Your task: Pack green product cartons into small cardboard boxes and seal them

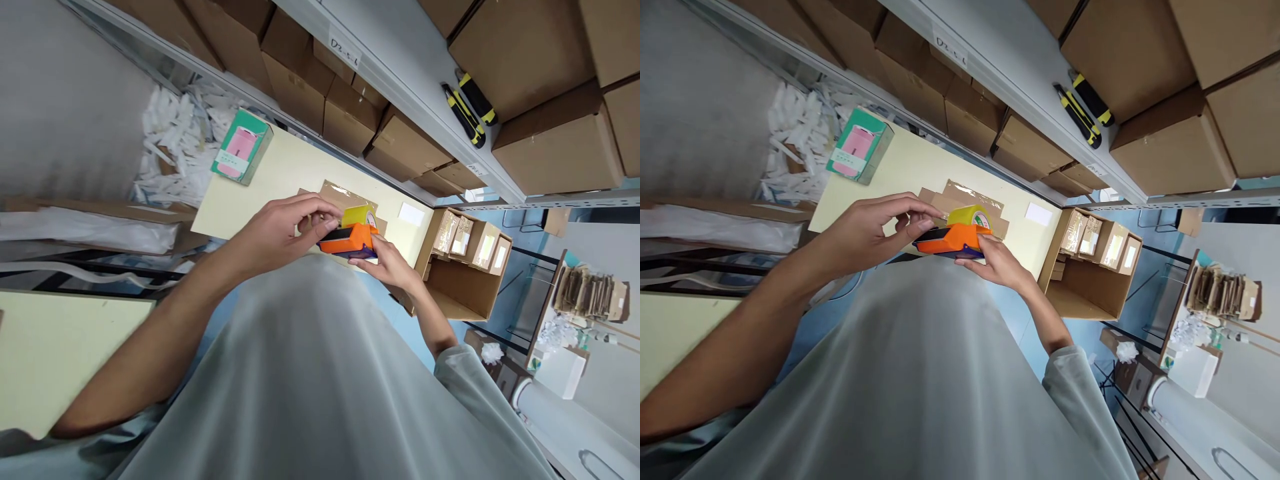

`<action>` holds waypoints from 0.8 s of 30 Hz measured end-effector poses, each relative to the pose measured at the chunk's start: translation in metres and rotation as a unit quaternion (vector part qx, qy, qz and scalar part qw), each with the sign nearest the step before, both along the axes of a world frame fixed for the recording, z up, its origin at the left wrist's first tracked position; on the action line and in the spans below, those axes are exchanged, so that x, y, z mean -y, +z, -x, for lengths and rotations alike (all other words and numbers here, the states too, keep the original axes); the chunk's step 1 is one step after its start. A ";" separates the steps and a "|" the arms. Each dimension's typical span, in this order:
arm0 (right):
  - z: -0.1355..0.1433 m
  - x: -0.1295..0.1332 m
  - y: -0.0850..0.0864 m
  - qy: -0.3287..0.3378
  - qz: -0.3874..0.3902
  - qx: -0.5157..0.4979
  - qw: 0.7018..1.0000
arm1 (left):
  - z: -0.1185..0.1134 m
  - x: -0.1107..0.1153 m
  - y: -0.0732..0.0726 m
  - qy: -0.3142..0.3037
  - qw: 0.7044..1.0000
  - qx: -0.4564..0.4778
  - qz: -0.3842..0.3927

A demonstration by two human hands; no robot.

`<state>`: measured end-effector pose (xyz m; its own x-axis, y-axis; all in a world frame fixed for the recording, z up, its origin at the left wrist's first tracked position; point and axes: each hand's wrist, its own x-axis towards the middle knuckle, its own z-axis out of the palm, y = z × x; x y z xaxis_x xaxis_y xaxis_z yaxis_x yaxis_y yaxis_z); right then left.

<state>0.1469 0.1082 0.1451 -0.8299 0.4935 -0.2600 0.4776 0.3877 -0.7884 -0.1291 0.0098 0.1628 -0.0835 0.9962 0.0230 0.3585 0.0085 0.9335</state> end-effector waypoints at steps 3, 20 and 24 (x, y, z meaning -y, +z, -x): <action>0.000 -0.002 0.002 0.008 0.006 -0.003 1.000 | -0.001 -0.001 0.000 0.006 1.000 0.023 0.013; -0.003 -0.008 0.003 0.071 0.023 0.058 0.995 | -0.008 0.009 -0.001 0.042 0.989 0.034 0.138; -0.005 -0.012 0.005 0.084 0.088 0.094 0.988 | -0.020 0.018 -0.015 0.084 0.980 0.037 0.177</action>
